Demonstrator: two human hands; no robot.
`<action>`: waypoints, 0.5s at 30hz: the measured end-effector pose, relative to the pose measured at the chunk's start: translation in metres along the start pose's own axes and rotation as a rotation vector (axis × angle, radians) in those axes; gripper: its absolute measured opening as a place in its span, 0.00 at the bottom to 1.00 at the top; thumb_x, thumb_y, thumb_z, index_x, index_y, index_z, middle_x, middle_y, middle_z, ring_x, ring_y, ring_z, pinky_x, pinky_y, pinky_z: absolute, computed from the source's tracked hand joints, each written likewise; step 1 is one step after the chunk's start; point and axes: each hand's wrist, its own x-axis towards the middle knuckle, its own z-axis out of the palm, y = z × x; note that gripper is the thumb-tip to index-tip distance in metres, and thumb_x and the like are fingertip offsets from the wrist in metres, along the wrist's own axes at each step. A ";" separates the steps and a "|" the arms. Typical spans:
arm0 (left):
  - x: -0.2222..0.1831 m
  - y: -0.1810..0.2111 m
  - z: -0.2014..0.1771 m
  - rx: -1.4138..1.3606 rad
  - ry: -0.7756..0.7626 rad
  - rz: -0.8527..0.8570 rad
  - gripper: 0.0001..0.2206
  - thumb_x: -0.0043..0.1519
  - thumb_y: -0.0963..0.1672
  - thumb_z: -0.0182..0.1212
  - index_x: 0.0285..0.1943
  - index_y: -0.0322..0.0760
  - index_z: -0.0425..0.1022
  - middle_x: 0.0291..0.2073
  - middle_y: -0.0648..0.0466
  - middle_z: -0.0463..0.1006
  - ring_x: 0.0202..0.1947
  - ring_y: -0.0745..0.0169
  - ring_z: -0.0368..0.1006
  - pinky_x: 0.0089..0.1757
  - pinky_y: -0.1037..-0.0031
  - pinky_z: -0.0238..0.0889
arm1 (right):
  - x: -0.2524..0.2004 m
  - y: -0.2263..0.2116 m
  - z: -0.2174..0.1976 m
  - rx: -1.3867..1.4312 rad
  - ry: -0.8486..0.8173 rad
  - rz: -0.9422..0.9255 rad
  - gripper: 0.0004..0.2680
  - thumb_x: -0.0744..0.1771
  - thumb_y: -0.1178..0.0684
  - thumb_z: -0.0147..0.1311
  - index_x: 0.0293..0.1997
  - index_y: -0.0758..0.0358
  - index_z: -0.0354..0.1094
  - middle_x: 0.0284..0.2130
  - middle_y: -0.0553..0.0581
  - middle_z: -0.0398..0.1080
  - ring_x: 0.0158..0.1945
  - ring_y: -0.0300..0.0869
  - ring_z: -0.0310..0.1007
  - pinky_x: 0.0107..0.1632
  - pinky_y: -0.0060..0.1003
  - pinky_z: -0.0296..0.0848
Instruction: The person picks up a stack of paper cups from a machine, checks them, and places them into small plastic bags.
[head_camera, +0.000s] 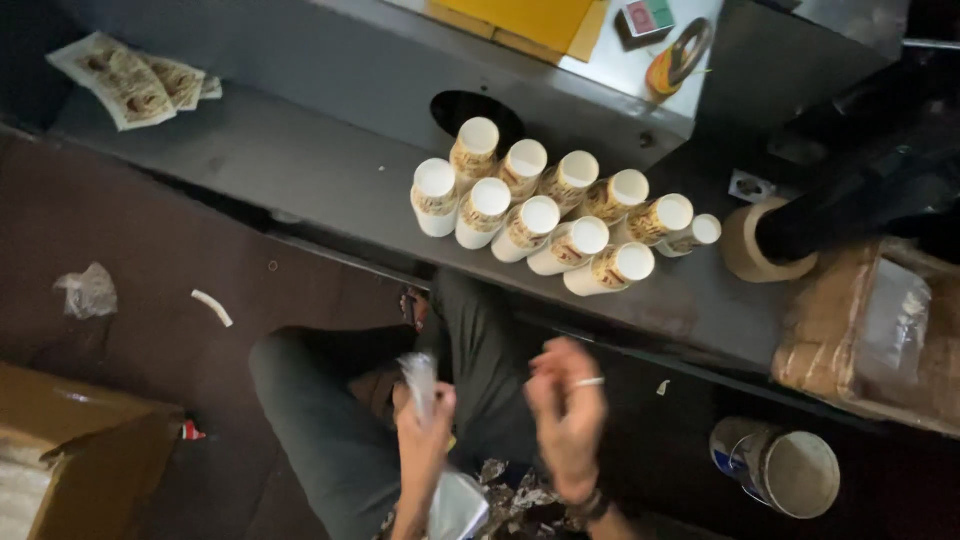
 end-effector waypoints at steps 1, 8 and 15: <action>-0.008 0.024 0.001 0.003 -0.009 0.006 0.08 0.67 0.44 0.63 0.50 0.35 0.81 0.22 0.56 0.71 0.20 0.68 0.64 0.22 0.76 0.58 | -0.006 -0.003 0.007 0.000 0.011 -0.003 0.13 0.67 0.51 0.59 0.56 0.66 0.70 0.47 0.57 0.72 0.42 0.40 0.74 0.46 0.35 0.76; -0.030 0.074 0.003 0.425 -0.088 0.299 0.20 0.50 0.38 0.65 0.53 0.40 0.76 0.40 0.49 0.85 0.40 0.58 0.83 0.39 0.71 0.73 | -0.001 -0.023 0.030 -0.135 -0.420 -0.085 0.11 0.64 0.51 0.66 0.46 0.66 0.75 0.31 0.57 0.78 0.35 0.36 0.77 0.37 0.31 0.76; -0.019 0.046 -0.017 -0.238 -0.281 -0.002 0.18 0.52 0.46 0.74 0.44 0.26 0.80 0.26 0.54 0.78 0.24 0.69 0.70 0.27 0.77 0.63 | 0.027 -0.018 0.026 0.028 -0.521 0.081 0.13 0.62 0.50 0.70 0.44 0.67 0.79 0.14 0.49 0.62 0.20 0.29 0.56 0.23 0.29 0.56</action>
